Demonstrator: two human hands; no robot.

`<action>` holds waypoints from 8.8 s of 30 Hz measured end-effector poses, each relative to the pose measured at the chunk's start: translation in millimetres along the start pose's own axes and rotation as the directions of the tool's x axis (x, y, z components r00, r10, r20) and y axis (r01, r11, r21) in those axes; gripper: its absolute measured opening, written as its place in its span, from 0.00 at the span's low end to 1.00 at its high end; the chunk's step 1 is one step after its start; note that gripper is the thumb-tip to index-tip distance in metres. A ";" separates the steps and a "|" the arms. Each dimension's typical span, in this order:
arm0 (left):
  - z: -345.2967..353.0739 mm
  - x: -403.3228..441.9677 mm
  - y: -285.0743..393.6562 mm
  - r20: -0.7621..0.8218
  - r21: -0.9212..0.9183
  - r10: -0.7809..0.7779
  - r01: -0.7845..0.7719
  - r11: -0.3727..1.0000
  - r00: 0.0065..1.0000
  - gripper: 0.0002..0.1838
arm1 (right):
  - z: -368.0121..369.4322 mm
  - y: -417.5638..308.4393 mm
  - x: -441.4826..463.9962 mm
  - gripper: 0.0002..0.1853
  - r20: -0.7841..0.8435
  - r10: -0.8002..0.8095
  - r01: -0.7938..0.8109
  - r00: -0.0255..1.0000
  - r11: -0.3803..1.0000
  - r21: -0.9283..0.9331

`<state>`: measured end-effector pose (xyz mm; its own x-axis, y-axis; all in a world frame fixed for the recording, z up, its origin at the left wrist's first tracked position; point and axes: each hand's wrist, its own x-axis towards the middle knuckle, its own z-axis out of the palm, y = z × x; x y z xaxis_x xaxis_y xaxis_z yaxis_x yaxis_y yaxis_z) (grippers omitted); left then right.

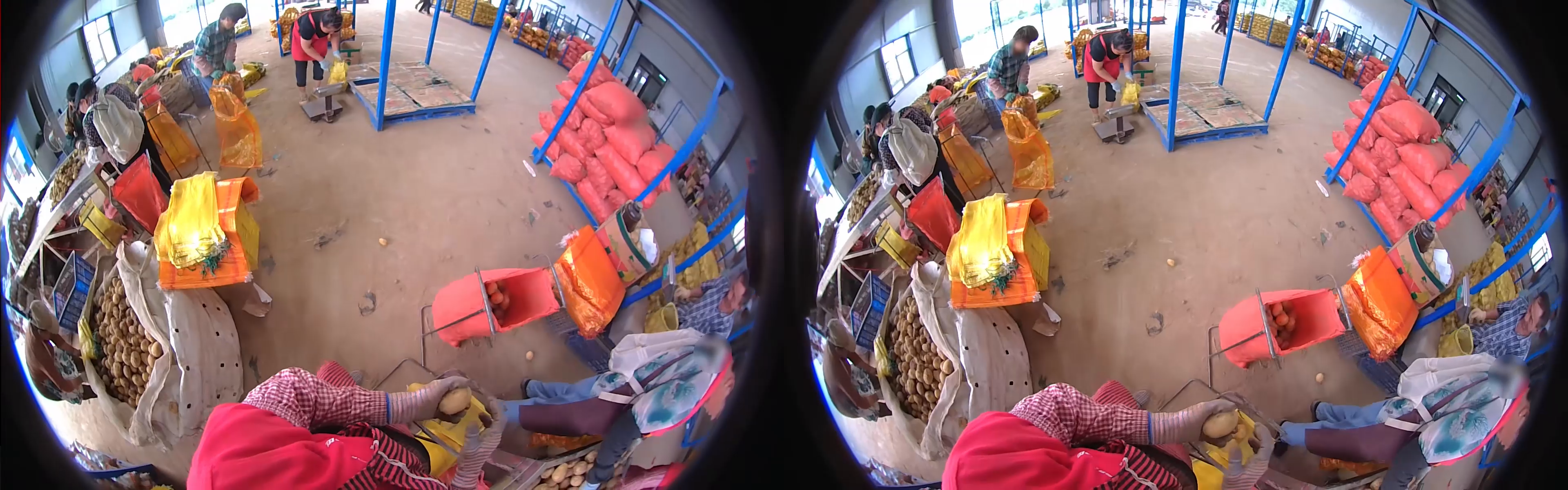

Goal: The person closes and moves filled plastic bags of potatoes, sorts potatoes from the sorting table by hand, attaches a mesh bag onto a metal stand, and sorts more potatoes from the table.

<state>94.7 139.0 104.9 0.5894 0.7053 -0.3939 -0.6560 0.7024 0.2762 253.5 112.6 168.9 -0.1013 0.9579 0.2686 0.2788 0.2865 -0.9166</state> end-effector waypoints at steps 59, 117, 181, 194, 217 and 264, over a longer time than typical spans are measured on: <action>39.9 18.0 -32.1 0.353 0.902 0.483 -0.429 0.054 0.802 0.31 | -26.3 27.5 -13.7 0.14 -0.025 0.402 -0.372 0.915 0.867 0.331; 169.8 179.8 -259.8 0.531 0.750 -0.139 -0.540 -0.382 0.836 0.12 | -478.3 106.6 -157.8 0.29 -0.386 0.762 -0.572 0.520 -0.025 -0.820; 66.3 148.8 -186.0 0.189 0.919 0.142 -0.124 -0.375 0.972 0.10 | -606.1 199.9 -160.8 0.23 -0.703 0.229 -0.725 0.673 0.016 -0.689; 168.7 186.1 -278.3 0.637 0.586 -0.225 -0.653 -0.480 0.737 0.13 | -512.2 165.0 -163.2 0.17 -0.137 0.469 -0.175 0.872 0.038 -0.984; 220.5 188.8 -412.5 0.755 0.223 -0.532 -0.912 -0.343 0.385 0.25 | -381.7 80.8 -321.1 0.41 -0.756 0.305 -0.811 0.579 0.312 -0.495; 249.7 219.8 -351.0 0.559 0.826 -0.213 -0.514 0.231 0.802 0.31 | -599.3 125.8 -232.9 0.42 -0.680 0.572 -0.176 0.459 0.809 0.561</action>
<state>572.3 71.4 140.2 0.8754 0.4694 0.1153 -0.0655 -0.1211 0.9905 884.4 -63.6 168.4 0.7623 0.6156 -0.1999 -0.2928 0.0527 -0.9547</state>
